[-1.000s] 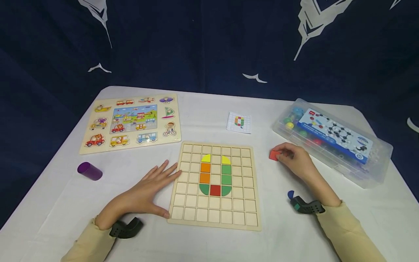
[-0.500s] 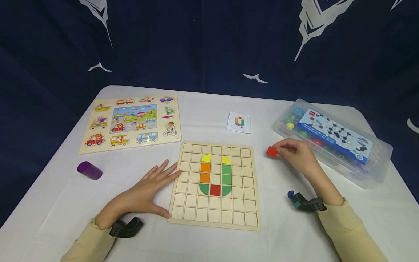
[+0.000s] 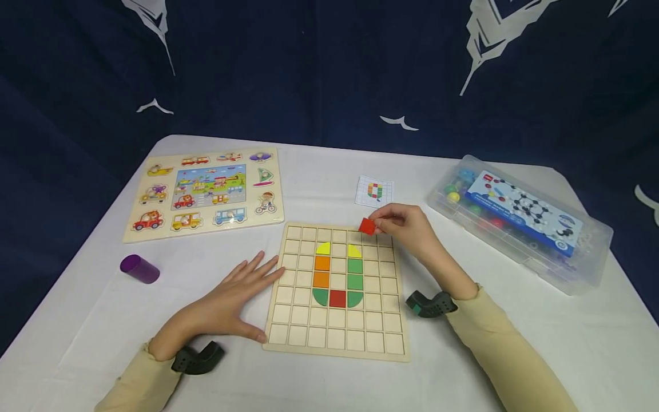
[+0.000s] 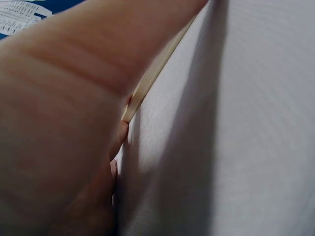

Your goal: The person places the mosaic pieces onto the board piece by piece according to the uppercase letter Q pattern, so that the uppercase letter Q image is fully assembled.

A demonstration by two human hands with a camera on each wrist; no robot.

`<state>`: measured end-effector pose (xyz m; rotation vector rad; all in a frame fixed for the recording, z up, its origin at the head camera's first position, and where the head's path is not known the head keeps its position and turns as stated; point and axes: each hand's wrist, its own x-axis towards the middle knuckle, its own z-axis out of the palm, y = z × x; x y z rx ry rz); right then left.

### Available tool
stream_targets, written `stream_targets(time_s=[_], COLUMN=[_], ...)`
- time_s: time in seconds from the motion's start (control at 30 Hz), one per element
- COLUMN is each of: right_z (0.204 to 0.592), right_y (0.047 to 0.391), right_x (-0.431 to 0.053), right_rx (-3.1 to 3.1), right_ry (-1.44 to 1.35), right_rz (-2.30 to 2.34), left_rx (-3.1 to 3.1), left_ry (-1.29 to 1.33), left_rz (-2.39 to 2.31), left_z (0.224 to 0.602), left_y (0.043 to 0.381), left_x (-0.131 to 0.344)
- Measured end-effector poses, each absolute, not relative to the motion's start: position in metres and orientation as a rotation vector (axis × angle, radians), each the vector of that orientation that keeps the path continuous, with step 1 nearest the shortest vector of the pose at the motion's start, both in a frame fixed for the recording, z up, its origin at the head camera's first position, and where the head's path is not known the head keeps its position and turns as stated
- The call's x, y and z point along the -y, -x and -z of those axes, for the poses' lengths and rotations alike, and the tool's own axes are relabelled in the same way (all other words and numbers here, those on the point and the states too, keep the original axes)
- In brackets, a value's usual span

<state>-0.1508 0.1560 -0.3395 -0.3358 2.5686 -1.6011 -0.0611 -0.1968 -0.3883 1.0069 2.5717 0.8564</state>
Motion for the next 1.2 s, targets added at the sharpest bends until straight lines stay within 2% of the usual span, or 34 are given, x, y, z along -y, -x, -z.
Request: stream_targets(time_s=[0.33, 1.2], right_z=[0.357, 0.360], right_y=[0.152, 0.145], right_x=[-0.118, -0.118], right_rx=[-2.456, -2.698], right_ry=[0.336, 0.697], right_rz=[1.560, 1.176], left_rx=[-2.567, -2.572], left_ry=[-1.004, -1.002], left_rz=[-0.857, -0.845], left_z=[0.388, 0.386], left_y=[0.060, 0.061], left_x=[0.197, 0.196])
